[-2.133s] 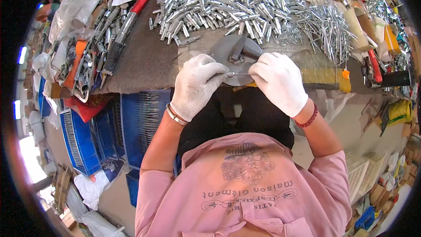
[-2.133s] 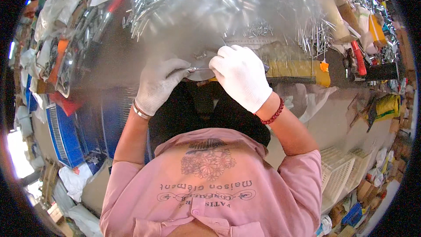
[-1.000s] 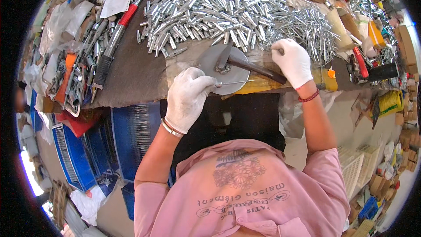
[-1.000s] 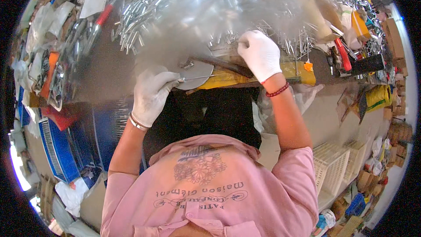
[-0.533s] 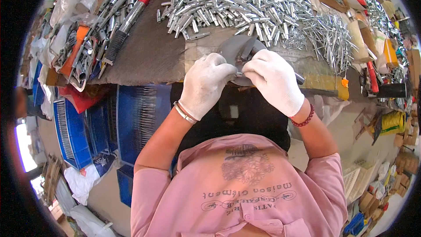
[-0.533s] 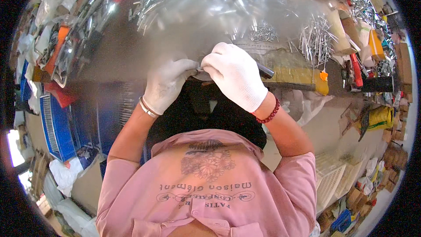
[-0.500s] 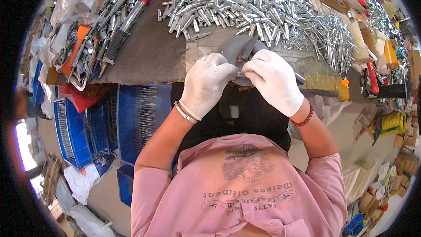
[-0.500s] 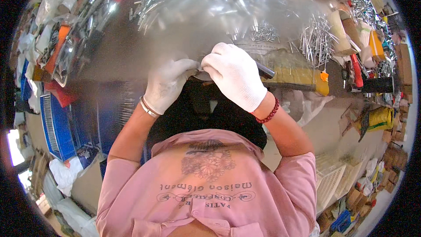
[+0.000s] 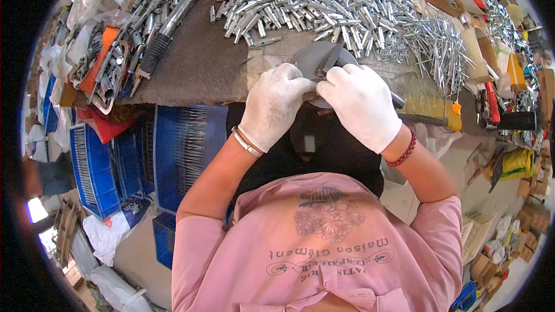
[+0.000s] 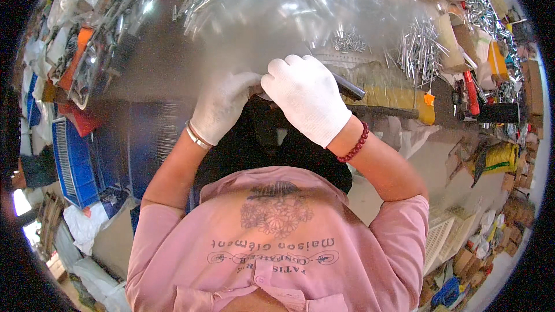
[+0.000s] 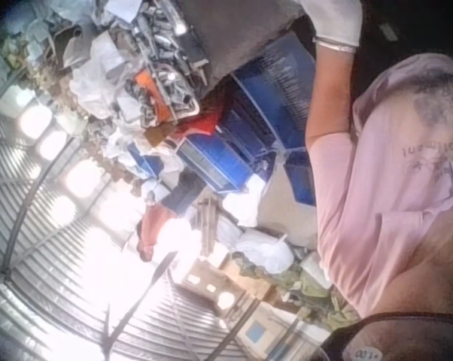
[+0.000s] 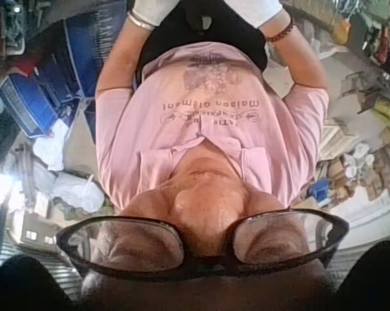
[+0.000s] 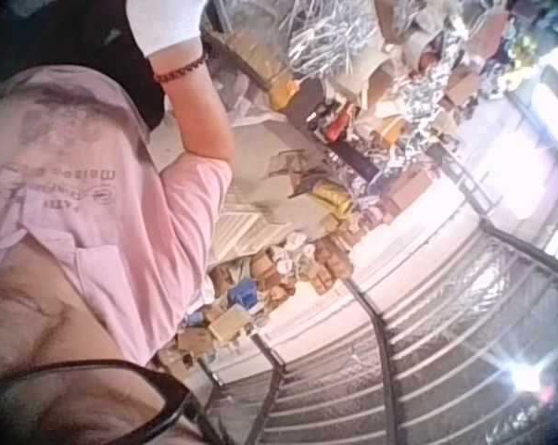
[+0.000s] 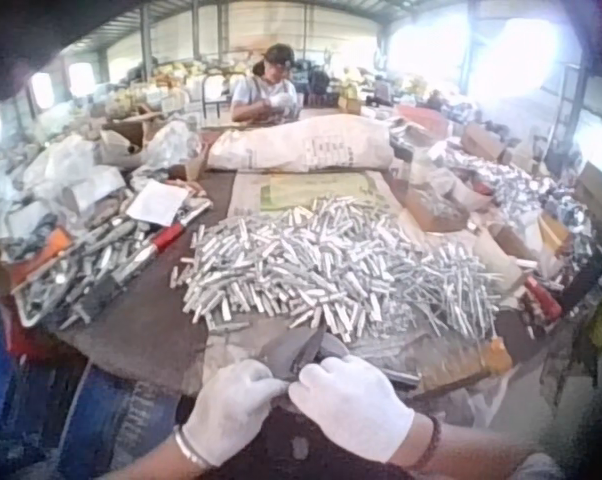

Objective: Assembling small metal components by combining pins and washers on a workbench and sorting them into bins.

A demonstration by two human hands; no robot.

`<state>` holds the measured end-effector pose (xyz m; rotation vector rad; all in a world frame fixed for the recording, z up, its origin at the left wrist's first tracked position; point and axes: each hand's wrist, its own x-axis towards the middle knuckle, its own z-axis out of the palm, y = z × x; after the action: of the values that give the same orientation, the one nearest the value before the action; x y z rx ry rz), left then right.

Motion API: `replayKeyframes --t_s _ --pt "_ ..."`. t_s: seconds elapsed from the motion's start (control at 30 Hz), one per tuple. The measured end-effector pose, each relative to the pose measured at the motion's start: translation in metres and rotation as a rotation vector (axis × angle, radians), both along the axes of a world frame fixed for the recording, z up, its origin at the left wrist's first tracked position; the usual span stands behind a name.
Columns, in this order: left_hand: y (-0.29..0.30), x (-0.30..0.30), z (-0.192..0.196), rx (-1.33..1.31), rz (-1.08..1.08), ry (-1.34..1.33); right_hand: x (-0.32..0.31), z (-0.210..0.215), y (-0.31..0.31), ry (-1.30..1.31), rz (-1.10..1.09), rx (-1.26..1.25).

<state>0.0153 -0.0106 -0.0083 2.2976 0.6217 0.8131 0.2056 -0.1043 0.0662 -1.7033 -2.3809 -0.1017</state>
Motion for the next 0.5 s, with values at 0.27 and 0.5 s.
replayKeyframes --t_s 0.27,0.5 --pt "-0.004 -0.002 0.010 0.084 0.001 -0.041 0.044 -0.012 -0.026 0.043 -0.417 -0.006" --pt "-0.003 -0.001 0.004 0.048 0.021 -0.026 0.024 0.005 -0.054 0.440 -0.385 0.109"
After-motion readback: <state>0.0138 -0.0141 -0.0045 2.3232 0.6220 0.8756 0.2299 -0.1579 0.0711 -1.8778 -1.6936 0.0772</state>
